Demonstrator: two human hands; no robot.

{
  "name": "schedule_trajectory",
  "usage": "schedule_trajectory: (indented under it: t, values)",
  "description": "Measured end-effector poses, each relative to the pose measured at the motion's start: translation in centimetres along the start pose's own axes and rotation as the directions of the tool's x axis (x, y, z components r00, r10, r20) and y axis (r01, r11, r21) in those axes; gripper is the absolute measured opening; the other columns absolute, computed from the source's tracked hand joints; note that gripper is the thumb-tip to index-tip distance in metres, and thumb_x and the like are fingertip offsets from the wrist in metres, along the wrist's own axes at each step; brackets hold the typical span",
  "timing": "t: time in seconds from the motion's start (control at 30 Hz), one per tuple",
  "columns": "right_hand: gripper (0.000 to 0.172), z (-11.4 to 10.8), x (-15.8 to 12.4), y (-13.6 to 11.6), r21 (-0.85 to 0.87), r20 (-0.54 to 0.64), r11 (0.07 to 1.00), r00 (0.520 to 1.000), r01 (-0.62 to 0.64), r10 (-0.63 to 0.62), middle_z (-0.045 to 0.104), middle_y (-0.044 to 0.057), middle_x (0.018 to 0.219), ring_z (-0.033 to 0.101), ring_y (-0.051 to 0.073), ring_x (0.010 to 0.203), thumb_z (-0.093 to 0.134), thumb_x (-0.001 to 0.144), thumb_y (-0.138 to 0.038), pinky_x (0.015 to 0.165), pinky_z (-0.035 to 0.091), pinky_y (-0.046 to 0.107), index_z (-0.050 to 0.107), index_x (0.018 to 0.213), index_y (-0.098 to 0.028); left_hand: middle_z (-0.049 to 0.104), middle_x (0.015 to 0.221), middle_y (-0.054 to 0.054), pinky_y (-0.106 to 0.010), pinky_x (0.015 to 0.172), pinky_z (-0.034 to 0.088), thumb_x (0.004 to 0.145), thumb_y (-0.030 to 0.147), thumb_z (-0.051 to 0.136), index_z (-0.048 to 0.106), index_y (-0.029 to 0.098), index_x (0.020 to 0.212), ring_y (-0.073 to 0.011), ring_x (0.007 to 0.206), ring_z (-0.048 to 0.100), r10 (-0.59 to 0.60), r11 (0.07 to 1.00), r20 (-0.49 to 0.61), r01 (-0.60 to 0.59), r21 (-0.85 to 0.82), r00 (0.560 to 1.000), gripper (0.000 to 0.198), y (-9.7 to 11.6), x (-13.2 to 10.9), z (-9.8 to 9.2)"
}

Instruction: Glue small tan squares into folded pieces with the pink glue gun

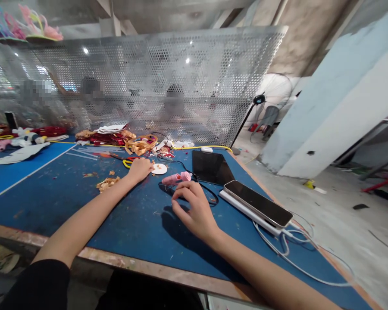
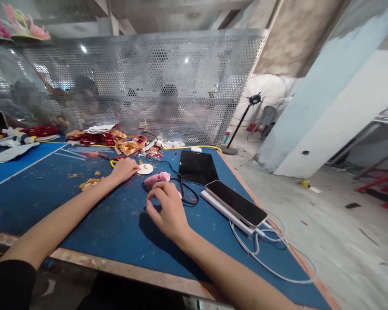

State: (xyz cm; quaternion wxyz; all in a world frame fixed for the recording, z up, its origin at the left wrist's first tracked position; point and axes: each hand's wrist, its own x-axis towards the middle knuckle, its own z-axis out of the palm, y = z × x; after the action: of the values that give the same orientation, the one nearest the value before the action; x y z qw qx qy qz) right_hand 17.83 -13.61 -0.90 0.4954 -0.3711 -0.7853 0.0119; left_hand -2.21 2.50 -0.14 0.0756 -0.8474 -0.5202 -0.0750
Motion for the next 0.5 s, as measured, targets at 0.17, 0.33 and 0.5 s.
schedule_trajectory:
  t: [0.17, 0.33, 0.5]
  values:
    - [0.009, -0.2, 0.1, 0.1, -0.027, -0.007, 1.0, 1.0, 0.002, -0.002, 0.058, 0.006, 0.091, 0.056, 0.022, 0.09, 0.055, 0.082, -0.014, 0.079, 0.048, 0.036, 0.056, 0.078, -0.022, 0.058, 0.121, -0.01, -0.043, 0.087, 0.053, 0.093, 0.033, 0.057, 0.055, 0.015, 0.121, -0.0222, 0.104, 0.06, 0.08, 0.994, -0.022, -0.078, 0.07, 0.997, 0.033, 0.1, -0.3, -0.7]
    - [0.009, -0.3, 0.2, 0.0, -0.044, -0.012, 0.999, 1.0, 0.019, -0.02, 0.058, 0.006, 0.091, 0.057, 0.022, 0.089, 0.056, 0.082, -0.013, 0.079, 0.049, 0.037, 0.056, 0.078, -0.022, 0.058, 0.121, -0.01, -0.044, 0.088, 0.052, 0.093, 0.033, 0.057, 0.057, 0.016, 0.119, -0.0223, 0.105, 0.06, 0.045, 0.998, -0.02, -0.044, 0.033, 0.999, 0.031, -0.2, -0.6, -2.2]
    - [0.01, -0.5, 0.4, 0.9, -0.093, -0.116, 0.995, 0.992, 0.041, -0.051, 0.057, 0.006, 0.092, 0.057, 0.023, 0.089, 0.055, 0.083, -0.013, 0.078, 0.049, 0.039, 0.056, 0.084, -0.023, 0.057, 0.124, -0.01, -0.043, 0.09, 0.052, 0.093, 0.034, 0.055, 0.056, 0.017, 0.12, -0.0222, 0.106, 0.059, -0.063, 0.994, 0.108, 0.072, -0.084, 0.992, 0.032, -2.9, -0.8, -5.1]
